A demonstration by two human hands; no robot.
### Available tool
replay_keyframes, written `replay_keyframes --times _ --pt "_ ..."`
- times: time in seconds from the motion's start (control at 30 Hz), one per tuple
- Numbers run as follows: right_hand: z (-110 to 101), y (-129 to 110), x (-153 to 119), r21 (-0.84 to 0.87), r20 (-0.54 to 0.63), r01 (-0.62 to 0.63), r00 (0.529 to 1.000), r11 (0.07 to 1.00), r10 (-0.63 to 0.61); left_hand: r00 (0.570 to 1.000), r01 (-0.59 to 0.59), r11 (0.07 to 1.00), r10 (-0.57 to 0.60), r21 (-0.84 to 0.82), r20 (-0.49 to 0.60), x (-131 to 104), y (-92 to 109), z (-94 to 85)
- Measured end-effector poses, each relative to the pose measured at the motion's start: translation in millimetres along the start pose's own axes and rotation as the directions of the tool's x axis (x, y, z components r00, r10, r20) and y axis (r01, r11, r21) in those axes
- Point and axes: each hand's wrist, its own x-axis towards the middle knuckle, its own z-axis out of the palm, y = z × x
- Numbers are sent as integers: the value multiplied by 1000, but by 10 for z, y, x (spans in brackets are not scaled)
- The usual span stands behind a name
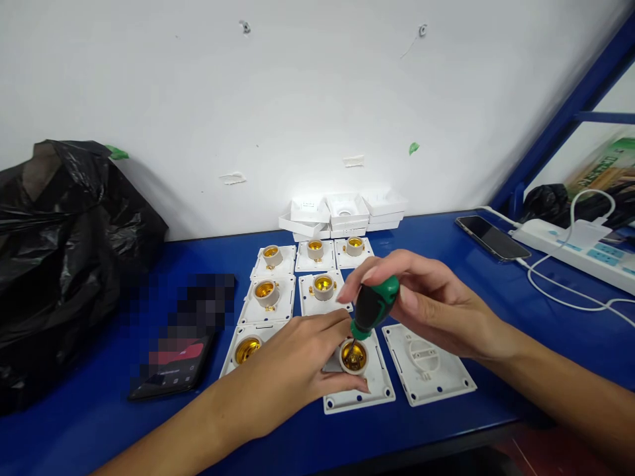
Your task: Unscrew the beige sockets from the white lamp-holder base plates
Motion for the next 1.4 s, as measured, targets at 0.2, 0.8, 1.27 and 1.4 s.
replay_keyframes --times 0.2,0.8,1.27,1.4 --pt "-34 13 6 -2 -36 -7 999 1000 7 997 40 998 -42 46 57 -14 9 -28" --pt "-484 -282 136 -278 -464 -4 876 960 -131 984 106 965 -136 -240 -115 126 50 -60" --pt "-1149 -96 -60 -268 -659 -15 732 963 -172 985 156 898 -173 -410 -5 941 330 83" --pt "-1155 -89 -55 -279 -647 -10 741 960 -180 998 58 945 -62 -322 -3 1094 475 264"
